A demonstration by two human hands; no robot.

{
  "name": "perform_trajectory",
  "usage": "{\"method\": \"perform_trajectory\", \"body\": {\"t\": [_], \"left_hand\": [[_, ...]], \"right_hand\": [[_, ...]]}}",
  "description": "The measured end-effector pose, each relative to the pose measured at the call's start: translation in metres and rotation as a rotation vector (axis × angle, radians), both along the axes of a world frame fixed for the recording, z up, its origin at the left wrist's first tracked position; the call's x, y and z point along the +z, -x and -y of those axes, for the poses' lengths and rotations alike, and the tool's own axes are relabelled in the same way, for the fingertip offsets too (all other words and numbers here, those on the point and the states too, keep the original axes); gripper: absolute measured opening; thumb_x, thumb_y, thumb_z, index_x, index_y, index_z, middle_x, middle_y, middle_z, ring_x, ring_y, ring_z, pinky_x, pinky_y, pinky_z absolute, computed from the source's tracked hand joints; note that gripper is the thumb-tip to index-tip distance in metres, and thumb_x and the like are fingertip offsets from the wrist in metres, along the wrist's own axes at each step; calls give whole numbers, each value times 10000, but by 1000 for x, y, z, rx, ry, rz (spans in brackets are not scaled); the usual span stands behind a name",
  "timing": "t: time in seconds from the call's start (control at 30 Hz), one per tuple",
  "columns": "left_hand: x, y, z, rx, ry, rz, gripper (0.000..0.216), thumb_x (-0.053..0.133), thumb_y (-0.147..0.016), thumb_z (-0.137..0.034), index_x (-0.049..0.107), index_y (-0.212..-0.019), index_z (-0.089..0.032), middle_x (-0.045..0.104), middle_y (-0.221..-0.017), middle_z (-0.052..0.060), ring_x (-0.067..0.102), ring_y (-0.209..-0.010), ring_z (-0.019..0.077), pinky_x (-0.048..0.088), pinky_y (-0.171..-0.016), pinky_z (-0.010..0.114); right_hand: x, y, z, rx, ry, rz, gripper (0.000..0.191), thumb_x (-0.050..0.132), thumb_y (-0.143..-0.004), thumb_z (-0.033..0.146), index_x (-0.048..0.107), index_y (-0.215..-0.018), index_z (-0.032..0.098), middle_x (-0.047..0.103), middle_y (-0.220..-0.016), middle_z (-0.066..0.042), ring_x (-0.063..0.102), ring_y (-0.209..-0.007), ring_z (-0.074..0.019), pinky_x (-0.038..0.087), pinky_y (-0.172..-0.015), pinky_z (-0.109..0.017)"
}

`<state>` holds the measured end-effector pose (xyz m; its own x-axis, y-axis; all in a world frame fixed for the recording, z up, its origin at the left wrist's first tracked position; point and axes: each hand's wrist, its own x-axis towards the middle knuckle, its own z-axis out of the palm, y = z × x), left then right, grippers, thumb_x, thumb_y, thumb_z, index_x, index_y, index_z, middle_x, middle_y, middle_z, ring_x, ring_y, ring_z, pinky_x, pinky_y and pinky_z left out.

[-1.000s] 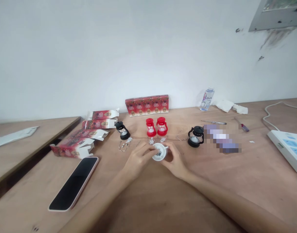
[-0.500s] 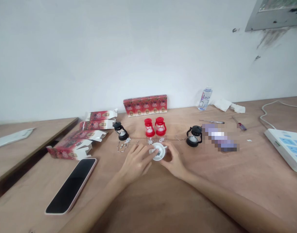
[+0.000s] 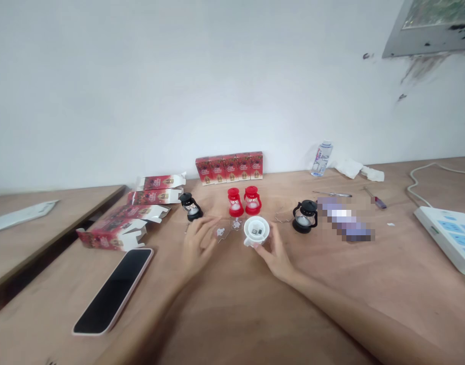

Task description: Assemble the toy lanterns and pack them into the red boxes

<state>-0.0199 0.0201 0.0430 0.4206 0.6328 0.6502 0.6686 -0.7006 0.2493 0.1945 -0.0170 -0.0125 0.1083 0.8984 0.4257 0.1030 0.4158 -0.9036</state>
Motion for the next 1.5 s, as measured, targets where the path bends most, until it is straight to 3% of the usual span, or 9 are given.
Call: {"method": "perform_trajectory", "body": {"t": [0.23, 0.5, 0.7, 0.83, 0.9, 1.03, 1.17, 1.37, 1.5], "left_hand": [[-26, 18, -37, 155, 294, -319, 248, 485, -857, -267, 663, -1028, -248, 644, -1026, 56, 534, -940, 227, 391, -828, 378], [-20, 3, -40, 69, 515, 16, 146, 600, -775, -277, 637, -665, -189, 653, -815, 60, 538, -906, 230, 343, -889, 397], [-16, 3, -36, 48, 707, 394, 246, 501, -858, -386, 550, -776, -160, 673, -907, 87, 616, -772, 168, 481, -685, 289], [2, -5, -24, -72, 1272, 1086, 96, 612, -817, -211, 587, -781, -125, 683, -924, 90, 632, -705, 97, 517, -647, 195], [11, -11, -17, -92, 1414, 1320, 69, 555, -846, -124, 612, -811, -108, 682, -947, 94, 629, -670, 72, 528, -643, 168], [19, -23, -3, -168, 1450, 1388, 189, 450, -881, -55, 629, -934, -87, 686, -931, 106, 649, -715, 86, 543, -691, 172], [20, -30, 5, -220, 1419, 1311, 177, 551, -826, -62, 629, -979, -102, 684, -913, 91, 648, -756, 97, 530, -724, 172], [22, -35, 15, -234, 1055, 1074, 231, 738, -696, -324, 602, -745, -144, 582, -651, -31, 525, -591, 54, 435, -576, 149], [29, -39, 20, -133, 850, 880, 270, 765, -644, -338, 581, -660, -142, 551, -615, -40, 479, -589, 67, 380, -563, 176]], "right_hand": [[0, 2, -2, 86, 56, -71, 469, 632, -768, 298, 412, -1177, 231, 587, -1151, -81, 574, -1041, -217, 476, -882, -362], [-1, 1, -1, 89, 73, -76, 494, 650, -757, 299, 411, -1184, 228, 580, -1160, -81, 564, -1046, -220, 453, -900, -367], [1, 2, -1, 101, 82, -75, 461, 645, -753, 322, 428, -1148, 221, 596, -1116, -84, 578, -995, -222, 470, -843, -363], [1, 2, -1, 110, 63, -64, 476, 643, -755, 306, 421, -1167, 220, 585, -1139, -88, 564, -1032, -224, 462, -864, -366], [2, 2, -1, 102, 57, -43, 472, 639, -755, 299, 424, -1167, 219, 581, -1142, -91, 556, -1045, -228, 458, -873, -373], [3, 1, 0, 88, 20, 18, 447, 639, -751, 283, 439, -1146, 218, 580, -1127, -87, 555, -1028, -231, 456, -872, -378], [3, 1, 1, 86, -9, 66, 444, 636, -750, 258, 444, -1150, 221, 578, -1119, -79, 555, -1020, -229, 448, -880, -379], [3, 0, 1, 114, -50, 101, 447, 635, -741, 222, 436, -1142, 220, 575, -1110, -80, 555, -1021, -228, 442, -887, -383], [4, 0, 1, 117, -62, 115, 451, 638, -739, 215, 434, -1141, 221, 577, -1118, -84, 555, -1025, -229, 440, -890, -387]]}}
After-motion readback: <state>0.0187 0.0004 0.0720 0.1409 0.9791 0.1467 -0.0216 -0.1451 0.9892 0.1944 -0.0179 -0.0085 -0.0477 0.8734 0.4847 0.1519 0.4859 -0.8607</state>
